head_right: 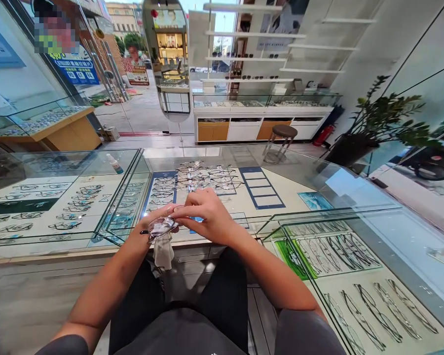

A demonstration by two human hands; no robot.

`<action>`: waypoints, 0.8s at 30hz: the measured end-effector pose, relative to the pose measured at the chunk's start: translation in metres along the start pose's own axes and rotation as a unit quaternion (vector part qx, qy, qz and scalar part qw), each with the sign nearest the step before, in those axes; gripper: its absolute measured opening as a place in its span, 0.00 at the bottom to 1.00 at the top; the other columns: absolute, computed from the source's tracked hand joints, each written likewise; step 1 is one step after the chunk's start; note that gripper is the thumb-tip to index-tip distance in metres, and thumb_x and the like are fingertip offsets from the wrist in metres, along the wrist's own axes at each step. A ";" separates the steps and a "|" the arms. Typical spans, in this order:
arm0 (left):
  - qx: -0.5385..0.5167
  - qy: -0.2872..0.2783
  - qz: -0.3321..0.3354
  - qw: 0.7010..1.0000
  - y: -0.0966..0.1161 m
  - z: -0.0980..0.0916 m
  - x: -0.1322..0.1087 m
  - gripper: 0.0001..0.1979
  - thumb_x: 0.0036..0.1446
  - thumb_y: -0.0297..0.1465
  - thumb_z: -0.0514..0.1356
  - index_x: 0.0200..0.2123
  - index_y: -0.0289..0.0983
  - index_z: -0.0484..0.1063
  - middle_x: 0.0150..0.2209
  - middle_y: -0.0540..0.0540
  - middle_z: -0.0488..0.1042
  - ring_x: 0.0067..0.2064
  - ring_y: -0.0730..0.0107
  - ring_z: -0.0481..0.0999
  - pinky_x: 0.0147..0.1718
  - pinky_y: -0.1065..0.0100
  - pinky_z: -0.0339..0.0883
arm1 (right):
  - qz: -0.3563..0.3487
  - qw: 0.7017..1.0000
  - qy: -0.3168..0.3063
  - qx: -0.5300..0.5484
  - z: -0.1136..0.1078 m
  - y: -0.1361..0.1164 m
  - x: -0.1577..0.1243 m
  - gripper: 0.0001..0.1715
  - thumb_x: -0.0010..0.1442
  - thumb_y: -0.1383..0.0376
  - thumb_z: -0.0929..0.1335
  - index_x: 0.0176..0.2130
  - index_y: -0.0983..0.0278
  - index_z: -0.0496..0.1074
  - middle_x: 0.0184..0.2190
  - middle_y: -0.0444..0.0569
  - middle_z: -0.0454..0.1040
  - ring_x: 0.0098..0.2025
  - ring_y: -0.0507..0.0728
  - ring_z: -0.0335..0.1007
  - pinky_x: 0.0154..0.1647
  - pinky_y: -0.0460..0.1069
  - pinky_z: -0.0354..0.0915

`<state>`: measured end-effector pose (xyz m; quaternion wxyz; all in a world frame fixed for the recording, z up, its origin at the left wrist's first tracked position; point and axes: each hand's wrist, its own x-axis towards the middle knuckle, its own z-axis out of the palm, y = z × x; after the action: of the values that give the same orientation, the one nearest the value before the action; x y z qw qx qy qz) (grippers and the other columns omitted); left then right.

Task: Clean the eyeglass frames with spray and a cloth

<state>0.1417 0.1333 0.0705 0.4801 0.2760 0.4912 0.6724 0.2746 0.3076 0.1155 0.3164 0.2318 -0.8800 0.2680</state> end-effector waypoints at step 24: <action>0.660 0.388 0.028 0.643 -0.002 -0.163 0.038 0.15 0.67 0.46 0.57 0.37 0.42 0.74 0.38 0.42 0.83 0.40 0.54 0.79 0.32 0.62 0.51 | 0.359 0.844 -0.214 -0.336 -0.030 0.290 0.069 0.15 0.72 0.62 0.71 0.53 0.57 0.88 0.49 0.56 0.89 0.54 0.65 0.79 0.54 0.54 0.58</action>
<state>-0.0094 0.1040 0.0057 -0.0832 0.2468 0.9380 0.2287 0.0720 0.5268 0.0878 0.0601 -0.1692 -0.9837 -0.0051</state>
